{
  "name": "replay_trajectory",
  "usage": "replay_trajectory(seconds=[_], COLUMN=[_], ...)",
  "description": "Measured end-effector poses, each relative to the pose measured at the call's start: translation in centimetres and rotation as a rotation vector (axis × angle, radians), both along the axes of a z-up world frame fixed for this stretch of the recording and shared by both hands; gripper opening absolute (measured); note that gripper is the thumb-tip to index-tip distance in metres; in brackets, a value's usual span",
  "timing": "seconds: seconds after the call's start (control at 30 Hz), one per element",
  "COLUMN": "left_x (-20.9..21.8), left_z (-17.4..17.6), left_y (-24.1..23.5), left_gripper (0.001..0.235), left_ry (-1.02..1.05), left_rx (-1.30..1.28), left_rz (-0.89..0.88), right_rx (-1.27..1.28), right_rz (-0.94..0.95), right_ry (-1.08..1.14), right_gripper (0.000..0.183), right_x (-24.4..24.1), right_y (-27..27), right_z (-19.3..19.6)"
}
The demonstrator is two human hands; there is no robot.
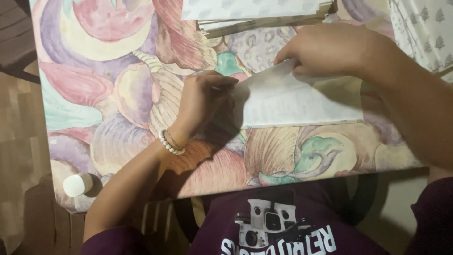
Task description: Folding patterned paper sheets into small bags or envelopes on a table.
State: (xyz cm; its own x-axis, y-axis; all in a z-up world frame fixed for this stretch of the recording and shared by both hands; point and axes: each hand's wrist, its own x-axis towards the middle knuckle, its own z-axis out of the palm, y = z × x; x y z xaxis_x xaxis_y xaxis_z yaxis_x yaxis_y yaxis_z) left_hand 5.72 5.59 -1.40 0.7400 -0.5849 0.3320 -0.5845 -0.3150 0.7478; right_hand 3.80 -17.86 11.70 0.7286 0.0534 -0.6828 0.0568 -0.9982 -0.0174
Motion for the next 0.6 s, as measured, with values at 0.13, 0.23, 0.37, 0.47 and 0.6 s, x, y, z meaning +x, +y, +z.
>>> replay_trajectory(seconds=[0.13, 0.23, 0.37, 0.47, 0.6], left_x=[-0.2, -0.4, -0.8, -1.2, -1.9], left_z=[-1.1, -1.9, -1.9, -1.5, -2.2], left_y=[-0.2, -0.1, 0.1, 0.1, 0.6], left_gripper=[0.009, 0.004, 0.012, 0.025, 0.042], left_ry=[-0.068, -0.137, -0.123, -0.097, -0.172], left_rx=[-0.017, -0.013, -0.050, -0.065, -0.091], left_rz=[0.042, 0.075, 0.082, 0.070, -0.022], right_rx=[0.100, 0.299, 0.568, 0.407, 0.229], right_rz=[-0.036, 0.247, 0.463, 0.562, 0.508], right_ry=[-0.119, -0.688, -0.728, -0.851, -0.944], right_gripper=[0.052, 0.033, 0.025, 0.038, 0.053], right_x=[-2.7, -7.4, -14.1, -15.8, -16.0], right_y=[-0.5, -0.4, 0.1, 0.8, 1.5], right_z=[-1.6, -4.2, -10.2, -12.3, -12.6])
